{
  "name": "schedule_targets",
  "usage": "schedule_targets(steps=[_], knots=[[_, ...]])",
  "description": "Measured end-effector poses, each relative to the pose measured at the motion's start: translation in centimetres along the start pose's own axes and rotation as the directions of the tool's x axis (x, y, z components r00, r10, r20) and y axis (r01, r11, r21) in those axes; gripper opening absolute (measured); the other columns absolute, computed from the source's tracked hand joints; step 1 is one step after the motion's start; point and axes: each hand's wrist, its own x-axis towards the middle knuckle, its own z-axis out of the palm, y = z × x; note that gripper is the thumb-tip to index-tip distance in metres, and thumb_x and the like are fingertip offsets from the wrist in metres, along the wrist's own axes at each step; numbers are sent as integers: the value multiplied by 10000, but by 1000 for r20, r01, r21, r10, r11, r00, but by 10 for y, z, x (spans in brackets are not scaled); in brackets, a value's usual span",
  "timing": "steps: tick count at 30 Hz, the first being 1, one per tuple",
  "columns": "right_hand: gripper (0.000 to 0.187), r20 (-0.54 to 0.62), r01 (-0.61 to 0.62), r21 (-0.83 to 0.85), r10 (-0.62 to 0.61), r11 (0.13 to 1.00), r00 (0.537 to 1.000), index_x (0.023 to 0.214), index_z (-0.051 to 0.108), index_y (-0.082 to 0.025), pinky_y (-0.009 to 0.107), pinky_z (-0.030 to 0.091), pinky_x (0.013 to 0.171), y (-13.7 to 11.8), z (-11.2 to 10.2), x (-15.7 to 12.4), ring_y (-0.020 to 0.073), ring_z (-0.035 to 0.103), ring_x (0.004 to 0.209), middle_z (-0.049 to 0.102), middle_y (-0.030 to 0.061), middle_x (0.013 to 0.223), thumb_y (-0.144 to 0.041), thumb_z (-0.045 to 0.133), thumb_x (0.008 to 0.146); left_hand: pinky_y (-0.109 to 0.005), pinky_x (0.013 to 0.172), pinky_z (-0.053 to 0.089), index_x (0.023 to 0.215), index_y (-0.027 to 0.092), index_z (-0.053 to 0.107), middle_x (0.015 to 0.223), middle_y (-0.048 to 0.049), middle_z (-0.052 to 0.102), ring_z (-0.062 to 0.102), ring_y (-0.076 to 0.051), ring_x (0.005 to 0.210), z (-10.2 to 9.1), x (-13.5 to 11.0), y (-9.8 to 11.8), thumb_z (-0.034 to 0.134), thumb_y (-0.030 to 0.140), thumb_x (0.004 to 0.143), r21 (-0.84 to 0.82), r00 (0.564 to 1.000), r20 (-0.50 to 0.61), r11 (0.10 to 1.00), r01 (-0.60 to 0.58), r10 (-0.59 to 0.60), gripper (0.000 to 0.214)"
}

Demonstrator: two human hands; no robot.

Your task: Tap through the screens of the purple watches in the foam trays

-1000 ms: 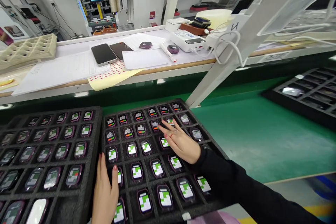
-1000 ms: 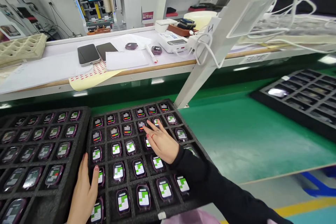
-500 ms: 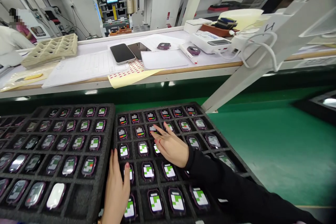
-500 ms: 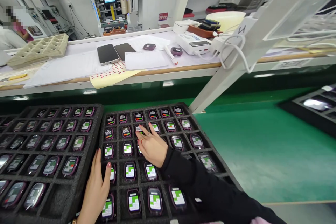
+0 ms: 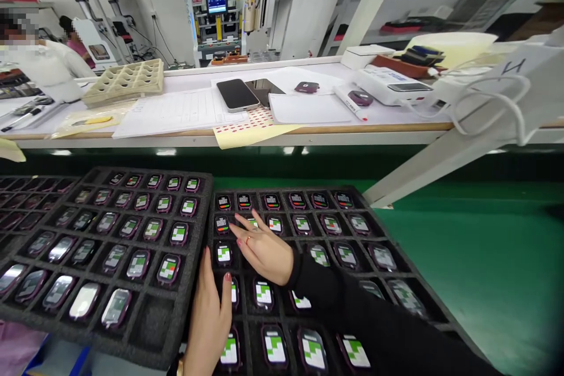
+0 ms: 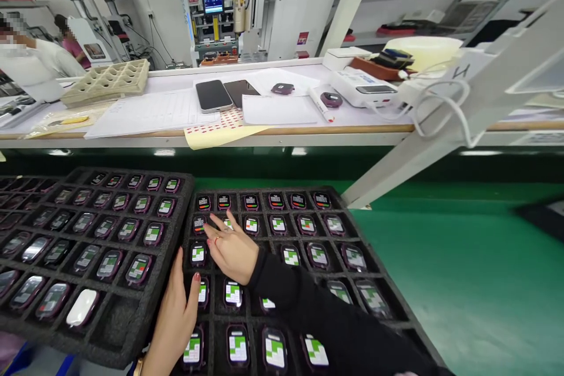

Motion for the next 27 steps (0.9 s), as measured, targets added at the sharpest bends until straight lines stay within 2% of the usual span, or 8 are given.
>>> schedule_targets(steps=[6, 9, 13, 17, 23, 27], knots=[[418, 41, -7, -3, 7, 1000, 999, 1353, 558, 4, 612, 147, 1199, -3, 12, 19, 312, 319, 1409, 585, 151, 1330, -121, 319, 1034, -530, 1227, 252, 1561, 142, 161, 1628, -153, 219, 215, -246, 1508, 1, 1, -2, 285, 435, 1035, -46, 1000, -7, 999, -2, 2, 614], [440, 24, -41, -19, 42, 999, 999, 1368, 552, -14, 608, 134, 1203, 4, 7, 27, 291, 304, 1419, 571, 143, 1349, -120, 278, 1040, -525, 1221, 269, 1563, 157, 165, 1625, -150, 231, 227, -251, 1505, 2, -1, -3, 303, 425, 1033, -61, 1000, -22, 998, -17, 16, 610], [462, -9, -117, -59, 116, 991, 993, 1425, 488, 13, 594, 115, 1207, 17, 6, 43, 293, 247, 1441, 527, 171, 1389, -126, 253, 1052, -531, 1209, 294, 1562, 178, 180, 1616, -145, 261, 254, -263, 1496, 3, -2, -4, 330, 414, 1030, -62, 999, -39, 998, -27, 25, 600], [426, 13, -146, -87, 147, 985, 989, 1387, 536, -1, 640, 148, 1181, 25, 12, 52, 329, 291, 1420, 567, 173, 1344, -129, 314, 1046, -525, 1206, 304, 1561, 189, 186, 1613, -138, 270, 260, -264, 1493, 2, -1, -4, 339, 411, 1029, -64, 998, -50, 998, -27, 24, 596], [428, -13, -194, -125, 194, 973, 981, 1395, 531, -22, 646, 107, 1180, 32, 3, 35, 314, 228, 1445, 539, 170, 1379, -132, 291, 1058, -521, 1207, 303, 1561, 187, 182, 1616, -139, 261, 257, -259, 1494, 1, -2, -3, 324, 406, 1033, -79, 999, -49, 997, -27, 23, 589], [440, -14, -246, -144, 246, 959, 969, 1376, 538, 7, 738, 151, 1119, 42, 1, 21, 390, 275, 1413, 548, 204, 1355, -137, 304, 1031, -531, 1214, 281, 1561, 179, 186, 1611, -149, 268, 254, -267, 1495, 2, -2, -5, 338, 415, 1029, -77, 998, -52, 996, -35, 32, 601]])
